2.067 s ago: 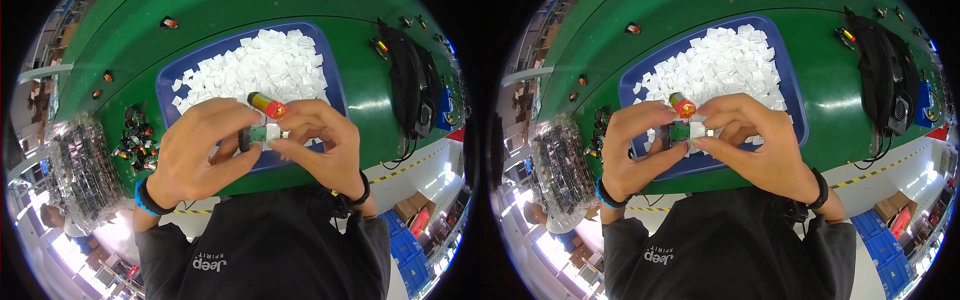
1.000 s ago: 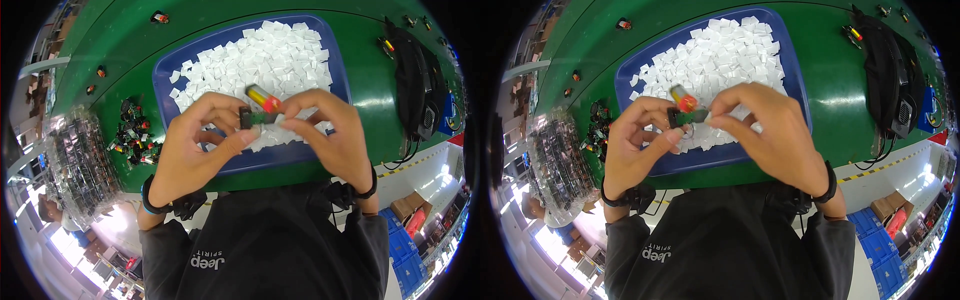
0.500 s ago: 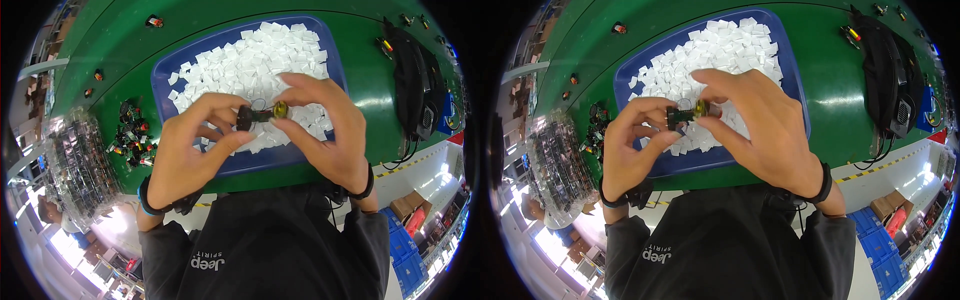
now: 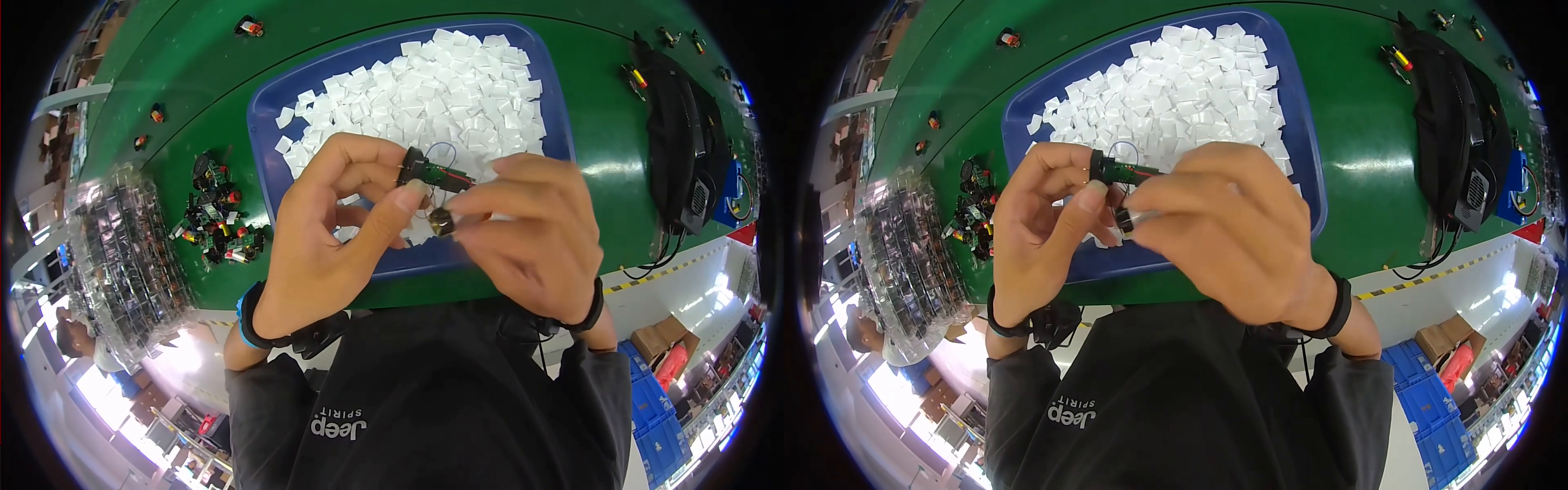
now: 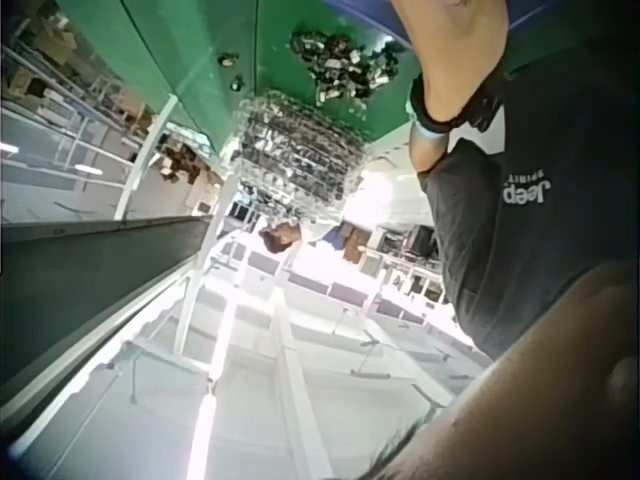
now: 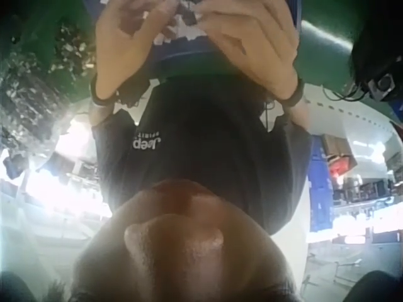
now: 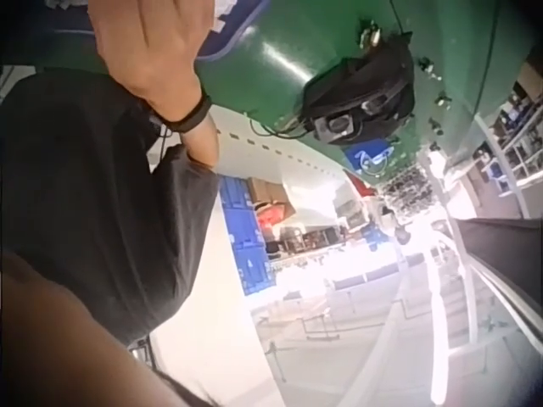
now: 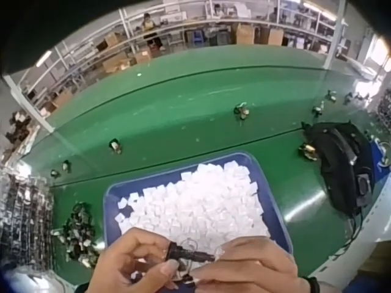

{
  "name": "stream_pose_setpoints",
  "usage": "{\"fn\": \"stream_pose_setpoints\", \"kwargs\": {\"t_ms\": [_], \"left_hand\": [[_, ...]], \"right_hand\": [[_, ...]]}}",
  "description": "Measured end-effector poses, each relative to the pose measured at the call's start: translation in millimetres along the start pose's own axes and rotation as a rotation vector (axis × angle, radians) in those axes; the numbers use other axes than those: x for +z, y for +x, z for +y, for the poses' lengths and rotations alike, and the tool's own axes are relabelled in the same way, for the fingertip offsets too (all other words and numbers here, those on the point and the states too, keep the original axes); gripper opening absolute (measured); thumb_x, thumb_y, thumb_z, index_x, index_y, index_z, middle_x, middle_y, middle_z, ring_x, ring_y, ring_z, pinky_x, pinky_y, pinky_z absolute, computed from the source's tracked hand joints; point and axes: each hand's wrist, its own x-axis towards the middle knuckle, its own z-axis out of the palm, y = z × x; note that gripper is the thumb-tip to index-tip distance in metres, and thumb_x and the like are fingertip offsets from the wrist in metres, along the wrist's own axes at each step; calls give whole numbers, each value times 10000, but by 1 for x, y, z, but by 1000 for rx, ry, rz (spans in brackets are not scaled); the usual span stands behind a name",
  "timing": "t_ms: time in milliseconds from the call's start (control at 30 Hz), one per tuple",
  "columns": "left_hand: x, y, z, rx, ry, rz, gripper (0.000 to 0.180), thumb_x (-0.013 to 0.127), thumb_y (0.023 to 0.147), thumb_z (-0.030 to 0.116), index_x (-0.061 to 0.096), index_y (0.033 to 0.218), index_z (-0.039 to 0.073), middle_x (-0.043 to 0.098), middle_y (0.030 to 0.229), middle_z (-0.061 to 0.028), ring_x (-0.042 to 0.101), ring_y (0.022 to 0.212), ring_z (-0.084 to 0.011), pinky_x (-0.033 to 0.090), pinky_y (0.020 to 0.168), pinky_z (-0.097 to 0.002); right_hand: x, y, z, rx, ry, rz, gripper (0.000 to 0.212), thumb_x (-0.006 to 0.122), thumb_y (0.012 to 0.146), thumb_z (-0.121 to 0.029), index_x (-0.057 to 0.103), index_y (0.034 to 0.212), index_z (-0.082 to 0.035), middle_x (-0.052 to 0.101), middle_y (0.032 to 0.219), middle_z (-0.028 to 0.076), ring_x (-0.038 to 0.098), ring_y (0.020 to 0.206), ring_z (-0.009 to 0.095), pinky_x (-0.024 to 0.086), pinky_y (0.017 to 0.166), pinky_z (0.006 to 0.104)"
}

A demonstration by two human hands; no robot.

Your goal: The person picks up a circuit board and a battery, wraps a white adhesive strip around them by hand, and places the assembly onto the table. This process is repeated for several more units.

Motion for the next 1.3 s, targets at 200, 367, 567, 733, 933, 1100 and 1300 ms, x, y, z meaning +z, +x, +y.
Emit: {"fn": "stream_pose_setpoints", "kwargs": {"t_ms": [200, 367, 567, 733, 933, 1100, 1300], "left_hand": [[0, 1, -3, -54, 44, -95, 277, 570, 965, 20, 515, 1234, -16, 653, 1057, -102, 628, 820, -123, 567, 664, -257], [-7, 7, 0, -91, 15, -238, 319, 559, 932, -30, 544, 1249, -7, 636, 1111, -92, 624, 868, -127, 555, 688, -250], [-12, 2, 3, -87, 153, -304, 331, 580, 894, -43, 598, 1222, 0, 647, 1131, -78, 644, 936, -136, 543, 760, -262], [-9, 1, -4, 142, 138, -251, 310, 709, 868, 13, 633, 1168, 17, 678, 934, -54, 639, 841, -117, 552, 719, -258], [-13, 3, -6, 230, 320, -232, 329, 736, 863, 19, 641, 1177, 17, 694, 997, -77, 659, 882, -139, 555, 740, -276], [-18, 6, -13, 341, 223, -150, 295, 724, 880, 25, 643, 1162, -10, 687, 1079, -106, 665, 943, -180, 545, 824, -298], [-20, 10, -20, 485, 43, -71, 281, 726, 886, 53, 644, 1141, -29, 666, 1137, -121, 642, 1047, -220, 511, 922, -324]], "right_hand": [[1, -1, -4, -155, -130, -74, 297, 776, 698, 11, 597, 930, -43, 721, 1012, 120, 663, 856, 268, 556, 849, 472], [-2, 0, -12, -175, -165, -111, 266, 755, 715, 18, 591, 916, -44, 734, 1001, 121, 670, 852, 264, 554, 824, 477], [-3, 3, -14, -124, -281, -108, 249, 761, 725, -9, 603, 913, -53, 757, 979, 105, 681, 868, 244, 535, 827, 461], [-8, 6, -12, -113, -269, -133, 253, 773, 719, -37, 612, 914, -55, 764, 975, 96, 687, 879, 235, 522, 832, 444], [-6, 11, -16, -126, -211, -112, 269, 788, 724, -41, 635, 945, -50, 762, 956, 94, 682, 872, 235, 516, 806, 426], [-6, 22, -18, -76, -179, 85, 328, 845, 697, -62, 666, 970, -37, 735, 857, 77, 668, 824, 230, 510, 777, 372], [-14, 10, -18, 252, 69, -61, 351, 881, 682, -72, 683, 964, -5, 682, 768, 78, 654, 733, 203, 504, 693, 287]]}}
